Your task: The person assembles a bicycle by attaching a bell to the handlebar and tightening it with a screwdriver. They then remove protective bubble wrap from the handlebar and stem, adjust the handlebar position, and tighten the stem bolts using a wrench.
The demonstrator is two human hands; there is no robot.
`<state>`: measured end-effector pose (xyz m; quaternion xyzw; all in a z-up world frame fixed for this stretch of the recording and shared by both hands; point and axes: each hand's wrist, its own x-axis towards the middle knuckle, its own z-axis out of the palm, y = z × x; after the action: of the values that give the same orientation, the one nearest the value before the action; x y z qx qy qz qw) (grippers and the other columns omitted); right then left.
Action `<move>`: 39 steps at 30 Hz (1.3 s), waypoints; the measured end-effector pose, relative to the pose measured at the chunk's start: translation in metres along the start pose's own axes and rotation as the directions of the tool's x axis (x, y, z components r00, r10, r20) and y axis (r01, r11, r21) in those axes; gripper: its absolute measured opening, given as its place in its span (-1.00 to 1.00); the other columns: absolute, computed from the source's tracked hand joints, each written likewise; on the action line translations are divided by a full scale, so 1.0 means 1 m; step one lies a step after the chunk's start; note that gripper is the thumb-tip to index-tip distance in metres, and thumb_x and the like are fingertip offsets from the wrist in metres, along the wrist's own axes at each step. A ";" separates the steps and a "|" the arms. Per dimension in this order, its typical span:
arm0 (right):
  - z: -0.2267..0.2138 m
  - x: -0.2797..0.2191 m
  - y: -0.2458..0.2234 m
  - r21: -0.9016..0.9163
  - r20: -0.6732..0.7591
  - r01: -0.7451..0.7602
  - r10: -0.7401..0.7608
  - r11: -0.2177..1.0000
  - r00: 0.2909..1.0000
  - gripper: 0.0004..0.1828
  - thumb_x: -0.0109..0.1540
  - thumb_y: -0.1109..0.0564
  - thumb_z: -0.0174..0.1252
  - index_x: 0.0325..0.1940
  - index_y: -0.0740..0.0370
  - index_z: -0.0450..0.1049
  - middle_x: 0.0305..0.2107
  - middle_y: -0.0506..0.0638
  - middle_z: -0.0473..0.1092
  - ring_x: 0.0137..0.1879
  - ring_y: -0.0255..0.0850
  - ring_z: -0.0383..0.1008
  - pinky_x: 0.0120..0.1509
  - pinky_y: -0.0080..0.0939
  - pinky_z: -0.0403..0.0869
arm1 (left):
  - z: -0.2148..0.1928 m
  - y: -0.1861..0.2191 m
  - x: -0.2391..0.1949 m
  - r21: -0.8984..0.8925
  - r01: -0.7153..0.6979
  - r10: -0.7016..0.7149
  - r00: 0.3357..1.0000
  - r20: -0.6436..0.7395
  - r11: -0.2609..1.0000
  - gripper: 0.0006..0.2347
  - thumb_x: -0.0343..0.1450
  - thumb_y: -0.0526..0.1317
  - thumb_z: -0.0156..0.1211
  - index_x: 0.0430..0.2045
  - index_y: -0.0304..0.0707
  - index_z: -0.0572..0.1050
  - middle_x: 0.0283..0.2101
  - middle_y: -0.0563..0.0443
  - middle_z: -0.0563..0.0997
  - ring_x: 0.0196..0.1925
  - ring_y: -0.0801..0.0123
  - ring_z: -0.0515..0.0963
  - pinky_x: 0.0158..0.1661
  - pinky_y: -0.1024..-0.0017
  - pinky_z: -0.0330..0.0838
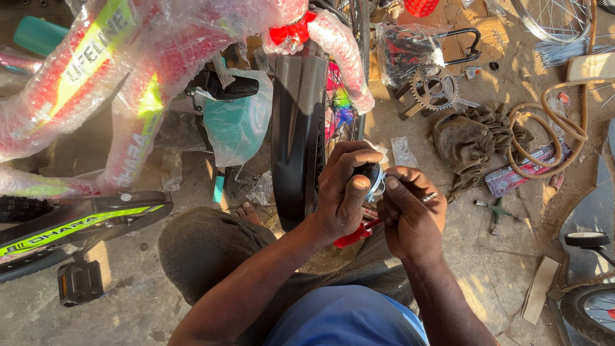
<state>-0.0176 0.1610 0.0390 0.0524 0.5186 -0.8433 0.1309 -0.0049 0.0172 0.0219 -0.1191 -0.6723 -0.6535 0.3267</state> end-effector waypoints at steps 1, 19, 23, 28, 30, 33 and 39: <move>0.000 0.001 -0.001 0.014 -0.011 -0.005 0.005 1.000 1.000 -0.92 0.30 0.33 0.10 -0.13 0.30 0.46 -0.37 -0.09 0.43 -0.50 -0.42 0.16 -0.44 -0.36 0.22 | 0.001 -0.001 -0.001 0.010 -0.008 0.008 1.000 -0.005 1.000 -0.52 0.69 0.16 -0.24 0.04 -0.32 0.47 0.04 -0.14 0.50 -0.02 0.37 0.55 -0.05 0.42 0.50; 0.000 0.003 0.002 0.004 0.038 0.014 -0.014 1.000 0.999 -0.91 0.38 0.26 0.11 -0.12 0.36 0.48 -0.46 -0.03 0.38 -0.51 -0.41 0.21 -0.49 -0.38 0.23 | -0.001 0.000 0.005 -0.026 -0.005 0.005 1.000 -0.015 1.000 -0.51 0.67 0.16 -0.25 0.02 -0.32 0.47 0.01 -0.13 0.49 -0.01 0.37 0.56 -0.10 0.45 0.52; -0.005 0.002 0.008 0.088 0.085 0.039 -0.047 0.995 0.995 -0.90 0.34 0.31 0.15 -0.06 0.34 0.49 -0.41 -0.05 0.37 -0.45 -0.42 0.24 -0.45 -0.40 0.24 | 0.000 -0.001 0.005 -0.014 -0.013 0.013 1.000 -0.012 1.000 -0.52 0.68 0.15 -0.24 0.02 -0.34 0.47 0.01 -0.14 0.50 -0.03 0.37 0.55 -0.10 0.44 0.50; -0.007 0.005 0.006 -0.056 0.115 0.262 -0.255 0.963 0.960 -0.92 0.32 0.34 0.18 -0.09 0.36 0.51 -0.24 0.02 0.48 -0.42 -0.41 0.31 -0.42 -0.41 0.31 | -0.002 0.001 0.009 -0.086 0.075 -0.072 0.997 0.038 0.993 -0.54 0.70 0.14 -0.20 0.07 -0.32 0.47 -0.07 -0.08 0.54 -0.04 0.43 0.57 -0.06 0.44 0.49; -0.010 0.007 0.000 -0.312 0.197 0.460 -0.418 0.831 0.887 -0.94 0.32 0.35 0.23 -0.12 0.36 0.53 -0.18 0.04 0.52 -0.32 -0.37 0.39 -0.29 -0.39 0.37 | -0.004 0.000 0.012 -0.064 0.325 -0.308 0.931 0.196 0.943 -0.49 0.58 0.17 -0.05 0.15 -0.36 0.40 -0.19 -0.07 0.51 -0.15 0.41 0.56 -0.15 0.42 0.48; -0.019 0.009 -0.013 -0.618 0.378 0.631 -0.526 0.469 0.762 -0.94 0.32 0.37 0.31 -0.14 0.35 0.55 -0.18 0.07 0.52 -0.09 -0.27 0.51 -0.01 -0.34 0.47 | -0.005 -0.003 0.013 -0.208 0.563 -0.473 0.805 0.359 0.800 -0.42 0.49 0.19 0.11 0.15 -0.40 0.34 -0.19 -0.02 0.49 -0.17 0.44 0.55 -0.18 0.41 0.52; -0.029 0.008 -0.016 -0.637 0.455 0.711 -0.600 0.296 0.658 -0.83 0.21 0.45 0.26 -0.18 0.31 0.50 -0.18 0.08 0.52 -0.11 -0.25 0.53 -0.04 -0.36 0.49 | 0.000 -0.013 0.009 -0.365 0.707 -0.587 0.706 0.395 0.606 -0.41 0.42 0.18 0.26 0.00 -0.49 0.37 -0.32 -0.14 0.51 -0.40 0.40 0.62 -0.45 0.39 0.64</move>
<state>-0.0314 0.1923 0.0374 -0.2806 0.7917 -0.5106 -0.1835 -0.0192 0.0137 0.0169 -0.0211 -0.5132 -0.8561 -0.0578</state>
